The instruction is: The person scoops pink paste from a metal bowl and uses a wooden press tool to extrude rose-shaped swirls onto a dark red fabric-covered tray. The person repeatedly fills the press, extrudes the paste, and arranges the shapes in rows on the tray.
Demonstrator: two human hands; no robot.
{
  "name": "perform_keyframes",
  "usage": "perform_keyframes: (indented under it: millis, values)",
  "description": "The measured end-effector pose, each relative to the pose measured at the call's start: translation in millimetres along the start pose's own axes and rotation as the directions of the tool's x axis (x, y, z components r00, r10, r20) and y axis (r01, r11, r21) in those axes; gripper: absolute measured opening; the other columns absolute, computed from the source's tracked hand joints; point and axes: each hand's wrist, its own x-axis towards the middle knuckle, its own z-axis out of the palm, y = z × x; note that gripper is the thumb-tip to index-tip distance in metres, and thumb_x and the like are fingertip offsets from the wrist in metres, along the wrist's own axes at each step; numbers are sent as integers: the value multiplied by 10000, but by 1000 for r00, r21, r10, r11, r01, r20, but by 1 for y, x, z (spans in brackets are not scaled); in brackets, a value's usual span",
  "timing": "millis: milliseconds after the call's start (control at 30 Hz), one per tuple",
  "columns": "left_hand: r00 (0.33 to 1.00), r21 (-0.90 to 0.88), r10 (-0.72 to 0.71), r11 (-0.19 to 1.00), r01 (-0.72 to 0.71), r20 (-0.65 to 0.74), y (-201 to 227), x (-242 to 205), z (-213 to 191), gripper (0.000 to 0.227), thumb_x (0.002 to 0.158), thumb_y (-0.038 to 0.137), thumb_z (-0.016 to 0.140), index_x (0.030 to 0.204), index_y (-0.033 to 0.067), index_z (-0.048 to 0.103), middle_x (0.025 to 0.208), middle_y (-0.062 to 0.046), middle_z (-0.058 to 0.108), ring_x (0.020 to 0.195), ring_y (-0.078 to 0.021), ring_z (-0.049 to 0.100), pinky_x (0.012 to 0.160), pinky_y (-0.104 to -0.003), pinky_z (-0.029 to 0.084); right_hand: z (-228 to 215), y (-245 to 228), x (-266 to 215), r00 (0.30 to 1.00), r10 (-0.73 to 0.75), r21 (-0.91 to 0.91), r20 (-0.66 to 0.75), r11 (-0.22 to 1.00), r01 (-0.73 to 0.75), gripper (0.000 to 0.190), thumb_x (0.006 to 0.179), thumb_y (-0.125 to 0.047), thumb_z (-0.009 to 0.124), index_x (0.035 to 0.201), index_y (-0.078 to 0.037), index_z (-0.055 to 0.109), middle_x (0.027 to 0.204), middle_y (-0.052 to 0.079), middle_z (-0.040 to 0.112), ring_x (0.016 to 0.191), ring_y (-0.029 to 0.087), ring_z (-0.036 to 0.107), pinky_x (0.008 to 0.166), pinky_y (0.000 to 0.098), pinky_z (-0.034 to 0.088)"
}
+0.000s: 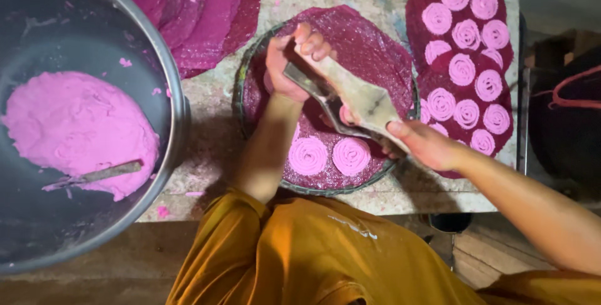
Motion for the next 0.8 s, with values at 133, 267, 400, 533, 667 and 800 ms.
perform_keyframes:
  millis: [133,267,400,533,667,800]
  values:
    - [995,34,58,998,-61,75,1,14,-1,216,1003,372,472,951,167,514,864,11,543,872,-164,530,874,-377,471,-9,-4,0,998,-27,14,-56,1000,28,697,989,-612,403,1051,15,701,893,93,730,837,192,682,796,370,556]
    - [998,83,19,996,-24,61,21,13,11,244,995,394,474,943,160,521,866,15,544,888,-162,536,884,-374,477,2,-8,4,993,-95,-21,-68,995,94,665,978,-611,381,1111,-32,681,876,76,720,809,181,649,751,364,538]
    - [997,29,56,998,-57,62,11,4,24,256,1000,405,482,961,155,522,872,12,543,886,-155,539,868,-370,488,-2,-16,-11,1000,1,-80,-21,997,-2,756,1001,-635,349,980,-4,765,840,91,764,806,189,700,789,341,553]
    - [995,-12,86,996,-86,48,-6,24,27,269,984,418,491,955,152,523,863,6,552,884,-166,548,887,-396,497,-25,-28,-23,995,-7,-168,-98,986,-10,737,965,-650,321,1011,-39,732,842,84,747,794,184,687,743,346,544]
    - [989,23,51,998,-55,142,14,40,30,306,1013,443,479,962,145,528,877,6,558,870,-159,566,843,-361,509,-15,-35,-7,990,-89,-60,-105,995,83,724,973,-654,341,997,-31,708,843,89,717,779,173,669,714,341,557]
    - [991,45,46,998,-52,122,22,26,37,308,987,445,481,961,143,533,881,5,562,905,-164,577,899,-394,526,-5,-32,-9,996,-75,18,-49,997,76,743,983,-649,370,924,-3,734,779,89,720,700,177,645,653,340,523]
